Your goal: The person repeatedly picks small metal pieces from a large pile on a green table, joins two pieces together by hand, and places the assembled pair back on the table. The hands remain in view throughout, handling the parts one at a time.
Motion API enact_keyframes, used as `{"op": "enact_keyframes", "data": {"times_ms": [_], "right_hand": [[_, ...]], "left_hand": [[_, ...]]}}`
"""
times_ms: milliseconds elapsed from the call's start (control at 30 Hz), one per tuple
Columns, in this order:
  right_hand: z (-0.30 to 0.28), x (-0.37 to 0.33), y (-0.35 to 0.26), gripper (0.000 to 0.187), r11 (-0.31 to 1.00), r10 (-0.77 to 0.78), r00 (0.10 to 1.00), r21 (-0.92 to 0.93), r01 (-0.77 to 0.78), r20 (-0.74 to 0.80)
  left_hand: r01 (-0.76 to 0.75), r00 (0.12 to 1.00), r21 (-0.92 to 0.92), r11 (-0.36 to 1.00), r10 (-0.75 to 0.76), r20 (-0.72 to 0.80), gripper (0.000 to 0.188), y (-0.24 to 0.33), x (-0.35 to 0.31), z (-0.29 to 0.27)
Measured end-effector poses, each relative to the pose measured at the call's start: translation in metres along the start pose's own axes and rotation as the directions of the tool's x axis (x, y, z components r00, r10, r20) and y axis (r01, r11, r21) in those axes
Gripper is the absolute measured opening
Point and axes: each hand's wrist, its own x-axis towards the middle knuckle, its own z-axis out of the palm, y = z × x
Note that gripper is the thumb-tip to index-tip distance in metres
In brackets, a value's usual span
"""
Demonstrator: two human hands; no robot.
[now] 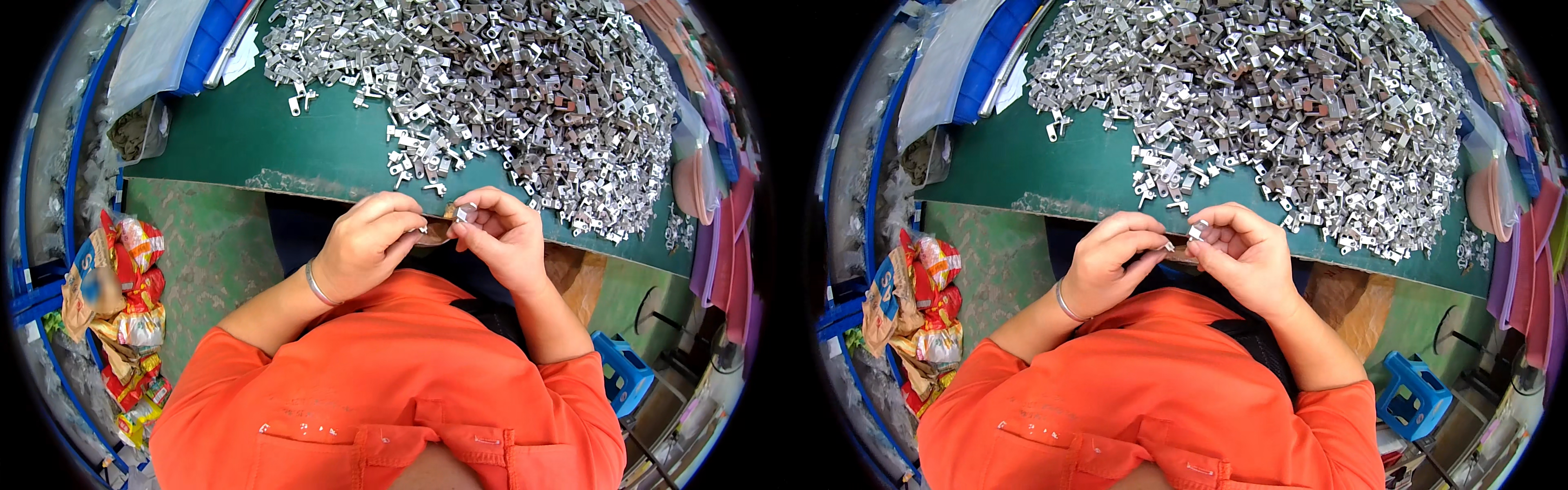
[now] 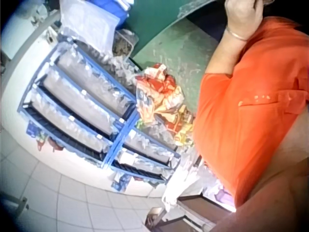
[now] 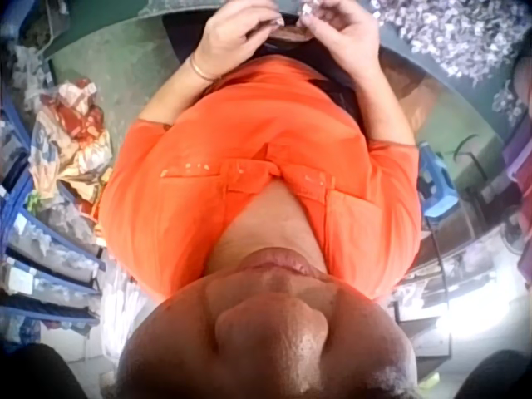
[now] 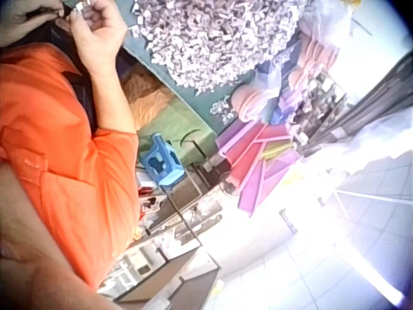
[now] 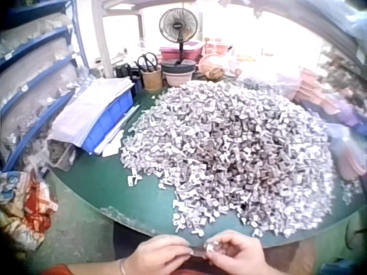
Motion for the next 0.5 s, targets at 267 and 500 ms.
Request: {"op": "enact_keyframes", "data": {"times_ms": [267,500], "right_hand": [[-0.001,-0.002,-0.004,0.023,0.998,0.031,0.999,0.05,-0.03,-0.02],[-0.034,-0.004,-0.047,0.014,0.974,-0.034,0.998,0.221,0.044,-0.049]], "left_hand": [[0.011,0.999,0.23,0.973,-0.003,-0.034,0.024,0.005,0.035,0.013],[0.05,0.999,0.018,0.999,-0.049,-0.016,0.018,0.003,0.034,0.009]]}}
